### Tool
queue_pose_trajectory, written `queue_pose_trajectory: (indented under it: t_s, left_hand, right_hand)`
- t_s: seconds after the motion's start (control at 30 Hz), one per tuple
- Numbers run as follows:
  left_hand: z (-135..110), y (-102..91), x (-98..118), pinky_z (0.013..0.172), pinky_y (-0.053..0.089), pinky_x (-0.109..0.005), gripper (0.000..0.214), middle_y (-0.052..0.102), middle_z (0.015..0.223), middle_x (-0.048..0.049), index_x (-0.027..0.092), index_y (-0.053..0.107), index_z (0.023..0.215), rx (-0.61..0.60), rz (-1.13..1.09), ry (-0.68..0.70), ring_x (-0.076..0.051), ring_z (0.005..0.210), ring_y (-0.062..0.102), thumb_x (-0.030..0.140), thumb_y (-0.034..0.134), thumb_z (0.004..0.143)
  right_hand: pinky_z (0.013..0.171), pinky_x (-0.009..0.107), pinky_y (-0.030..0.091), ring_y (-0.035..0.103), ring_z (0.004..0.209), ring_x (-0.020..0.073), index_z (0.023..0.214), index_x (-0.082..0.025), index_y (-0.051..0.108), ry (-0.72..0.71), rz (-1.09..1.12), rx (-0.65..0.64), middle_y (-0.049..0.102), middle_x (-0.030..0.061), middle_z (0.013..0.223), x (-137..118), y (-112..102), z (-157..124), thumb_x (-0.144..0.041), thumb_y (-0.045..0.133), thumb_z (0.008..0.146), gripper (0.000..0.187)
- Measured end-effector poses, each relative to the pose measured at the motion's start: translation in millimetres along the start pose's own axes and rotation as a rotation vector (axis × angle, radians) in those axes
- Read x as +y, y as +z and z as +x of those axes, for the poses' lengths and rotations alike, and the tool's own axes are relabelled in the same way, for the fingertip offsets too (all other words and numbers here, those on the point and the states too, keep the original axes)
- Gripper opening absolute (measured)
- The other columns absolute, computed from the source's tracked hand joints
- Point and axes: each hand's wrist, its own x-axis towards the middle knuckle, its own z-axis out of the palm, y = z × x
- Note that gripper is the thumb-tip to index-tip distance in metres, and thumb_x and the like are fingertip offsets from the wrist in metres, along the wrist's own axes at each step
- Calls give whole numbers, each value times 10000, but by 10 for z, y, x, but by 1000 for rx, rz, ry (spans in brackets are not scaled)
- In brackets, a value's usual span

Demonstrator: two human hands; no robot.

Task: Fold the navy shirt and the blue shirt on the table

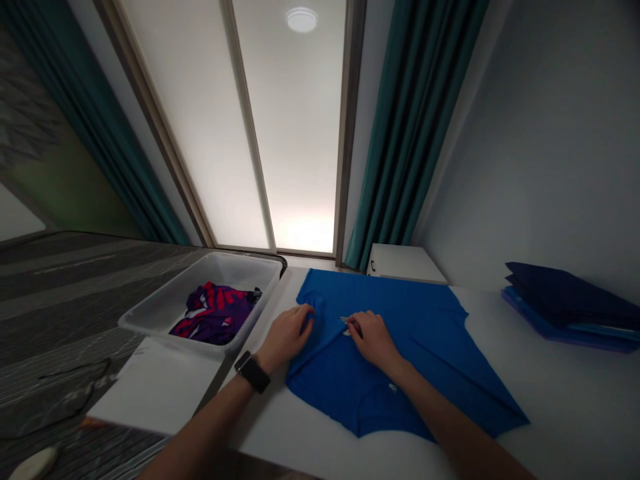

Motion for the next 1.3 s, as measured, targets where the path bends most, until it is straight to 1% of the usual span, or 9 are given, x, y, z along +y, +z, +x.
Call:
queue_pose_trajectory:
  t_s: [0.13, 0.2, 0.33, 0.4, 0.57, 0.7, 0.9, 1.1, 1.3]
  left_hand:
    - [-527, -126, 84, 613, 394, -303, 293, 597, 718, -3, 224, 531, 1069, -116, 26, -105, -209, 675, 597, 461, 471, 909]
    - [-738, -119, 91, 623, 392, -307, 346, 609, 728, -8, 224, 538, 1033, -99, 58, -153, -216, 681, 599, 514, 554, 843]
    - [-945, -20, 74, 686, 399, -335, 185, 640, 790, -38, 229, 555, 922, -12, 132, -194, -233, 750, 601, 400, 549, 851]
    - [-961, 18, 68, 679, 392, -335, 132, 642, 788, -43, 231, 554, 865, 13, 162, -189, -232, 756, 598, 344, 489, 885]
    - [-944, 11, 91, 665, 389, -327, 184, 636, 757, -45, 225, 516, 759, -13, 197, -139, -221, 728, 594, 268, 415, 907]
    - [-946, -6, 95, 645, 386, -322, 176, 618, 714, -34, 225, 481, 717, -16, 182, -131, -214, 688, 579, 258, 437, 885]
    - [-973, -5, 63, 642, 406, -316, 155, 603, 734, -29, 225, 482, 734, 1, 88, -127, -205, 680, 568, 263, 449, 881]
    - [-985, 14, 14, 668, 420, -318, 75, 604, 759, -23, 224, 542, 876, -12, 11, -132, -206, 709, 579, 262, 477, 879]
    - [-982, 14, -17, 694, 418, -329, 117, 618, 804, -40, 213, 570, 867, -61, 0, -115, -208, 740, 577, 264, 468, 891]
  right_hand:
    - [770, 385, 337, 524, 874, 246, 838, -199, 611, -13, -128, 47, 650, 89, 888, -94, 32, -34, -276, 419, 961, 241]
    - [778, 394, 338, 520, 873, 252, 821, -202, 602, -3, -135, 64, 643, 92, 872, -140, 57, -30, -310, 444, 953, 232]
    - [760, 377, 344, 522, 855, 238, 803, -208, 571, 9, -123, 84, 635, 74, 856, -190, 122, -4, -301, 465, 943, 198]
    - [734, 356, 343, 525, 818, 218, 790, -214, 545, -1, -92, 86, 631, 56, 833, -197, 123, 6, -263, 441, 948, 196]
    - [730, 335, 341, 531, 736, 185, 779, -221, 484, 15, 51, 142, 600, 20, 764, -167, 22, -22, -243, 411, 955, 192]
    - [738, 334, 349, 540, 730, 185, 845, -214, 495, 26, 43, 90, 599, 19, 777, -113, 24, -94, -157, 436, 904, 101]
    - [780, 347, 358, 568, 854, 211, 1122, -199, 540, -80, 39, 11, 646, 66, 937, -121, 11, -168, -55, 452, 821, 345]
    - [787, 342, 357, 566, 865, 201, 1008, -197, 603, -84, 85, -65, 663, 63, 955, -162, -76, -176, -61, 449, 837, 268]
    - [777, 325, 355, 575, 833, 184, 1137, -227, 580, 4, 149, -47, 649, 35, 873, -14, -105, -126, -163, 445, 901, 280]
